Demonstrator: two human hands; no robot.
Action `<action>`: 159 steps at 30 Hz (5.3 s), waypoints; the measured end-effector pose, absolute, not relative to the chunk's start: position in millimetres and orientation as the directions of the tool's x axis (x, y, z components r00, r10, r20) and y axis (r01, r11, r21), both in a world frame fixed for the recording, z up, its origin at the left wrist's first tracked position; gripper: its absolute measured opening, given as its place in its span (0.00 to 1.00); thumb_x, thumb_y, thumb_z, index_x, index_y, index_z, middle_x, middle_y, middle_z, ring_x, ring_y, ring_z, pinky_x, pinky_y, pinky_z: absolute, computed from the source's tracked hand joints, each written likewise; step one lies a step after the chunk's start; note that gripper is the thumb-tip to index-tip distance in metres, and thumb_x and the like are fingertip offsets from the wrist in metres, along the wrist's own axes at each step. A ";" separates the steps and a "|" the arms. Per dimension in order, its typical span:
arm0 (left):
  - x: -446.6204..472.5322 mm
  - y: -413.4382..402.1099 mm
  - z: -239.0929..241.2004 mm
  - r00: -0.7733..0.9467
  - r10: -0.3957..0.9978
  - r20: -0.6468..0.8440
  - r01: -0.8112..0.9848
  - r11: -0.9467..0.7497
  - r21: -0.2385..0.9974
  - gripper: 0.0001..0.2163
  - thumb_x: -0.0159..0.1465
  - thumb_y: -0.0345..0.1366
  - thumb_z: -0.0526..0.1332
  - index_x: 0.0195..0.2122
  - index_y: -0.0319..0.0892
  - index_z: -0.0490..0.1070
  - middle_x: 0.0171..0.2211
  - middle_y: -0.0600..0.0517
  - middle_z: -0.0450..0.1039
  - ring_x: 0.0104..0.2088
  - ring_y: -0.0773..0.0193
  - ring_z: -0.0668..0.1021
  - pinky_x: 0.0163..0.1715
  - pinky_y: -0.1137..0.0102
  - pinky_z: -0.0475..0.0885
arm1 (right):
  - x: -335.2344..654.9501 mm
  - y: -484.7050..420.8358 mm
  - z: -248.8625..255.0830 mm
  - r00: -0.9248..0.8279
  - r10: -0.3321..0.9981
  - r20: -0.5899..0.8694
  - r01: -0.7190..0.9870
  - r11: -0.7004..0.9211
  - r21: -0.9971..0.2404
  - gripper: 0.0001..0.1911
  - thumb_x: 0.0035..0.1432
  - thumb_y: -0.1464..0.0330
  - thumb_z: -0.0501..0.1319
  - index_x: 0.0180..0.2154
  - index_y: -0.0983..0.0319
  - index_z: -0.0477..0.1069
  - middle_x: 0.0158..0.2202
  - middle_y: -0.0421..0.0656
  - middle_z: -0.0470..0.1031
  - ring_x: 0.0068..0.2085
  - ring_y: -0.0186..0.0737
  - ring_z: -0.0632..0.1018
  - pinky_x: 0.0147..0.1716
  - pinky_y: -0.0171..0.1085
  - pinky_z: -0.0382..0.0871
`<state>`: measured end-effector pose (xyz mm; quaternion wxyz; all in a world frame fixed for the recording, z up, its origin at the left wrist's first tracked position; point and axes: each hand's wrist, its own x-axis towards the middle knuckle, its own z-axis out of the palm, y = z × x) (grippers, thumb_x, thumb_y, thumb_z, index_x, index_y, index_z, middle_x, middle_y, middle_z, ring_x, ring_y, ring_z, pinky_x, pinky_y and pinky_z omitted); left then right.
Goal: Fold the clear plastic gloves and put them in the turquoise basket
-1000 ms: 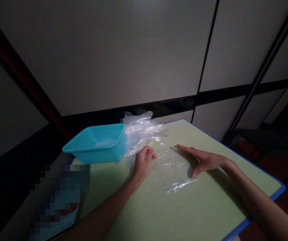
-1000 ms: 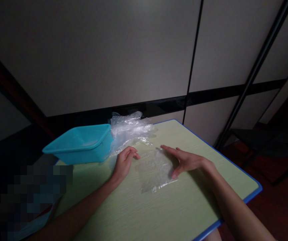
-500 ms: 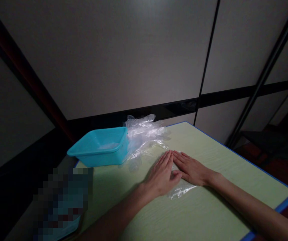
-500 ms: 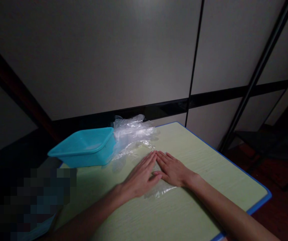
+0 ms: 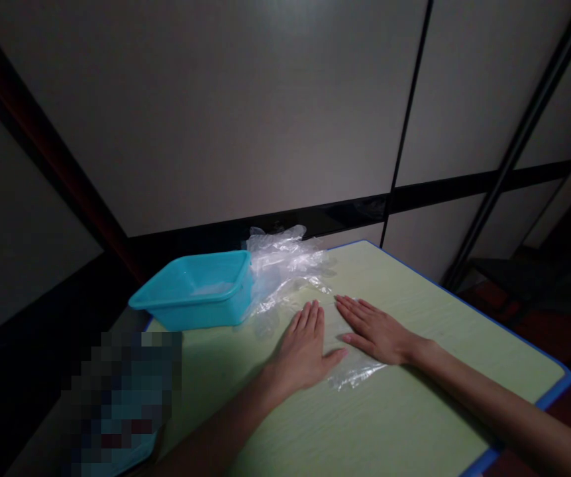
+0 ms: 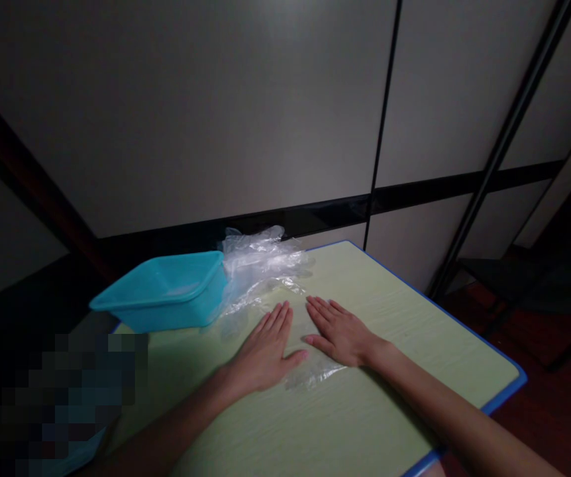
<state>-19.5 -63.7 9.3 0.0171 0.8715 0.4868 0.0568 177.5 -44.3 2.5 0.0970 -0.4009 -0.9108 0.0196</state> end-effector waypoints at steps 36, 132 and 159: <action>13.1 -83.0 16.2 0.599 0.782 0.172 0.766 -0.623 0.160 0.35 0.60 0.52 0.46 0.59 0.27 0.44 0.60 0.37 0.41 0.61 0.53 0.44 0.58 0.59 0.46 | 189.7 -45.4 0.2 -0.623 0.764 0.171 0.759 0.643 -0.105 0.36 0.59 0.50 0.39 0.60 0.67 0.44 0.61 0.50 0.44 0.61 0.46 0.49 0.57 0.47 0.47; -26.1 -56.9 11.9 0.197 0.970 0.145 -0.035 -0.141 0.989 0.18 0.52 0.50 0.59 0.26 0.37 0.72 0.27 0.47 0.75 0.31 0.60 0.76 0.34 0.68 0.69 | 272.3 -102.0 21.5 -0.769 0.547 0.331 0.622 0.761 0.187 0.19 0.64 0.70 0.41 0.38 0.65 0.71 0.31 0.47 0.72 0.32 0.37 0.72 0.31 0.38 0.68; -26.1 -57.5 11.2 0.216 0.971 0.105 -0.011 -0.105 0.994 0.17 0.52 0.49 0.59 0.26 0.38 0.72 0.27 0.47 0.76 0.31 0.60 0.77 0.33 0.68 0.69 | 235.9 -103.4 31.0 -0.893 0.380 0.242 0.444 0.835 0.325 0.19 0.63 0.75 0.43 0.29 0.64 0.69 0.28 0.44 0.71 0.27 0.35 0.67 0.26 0.37 0.63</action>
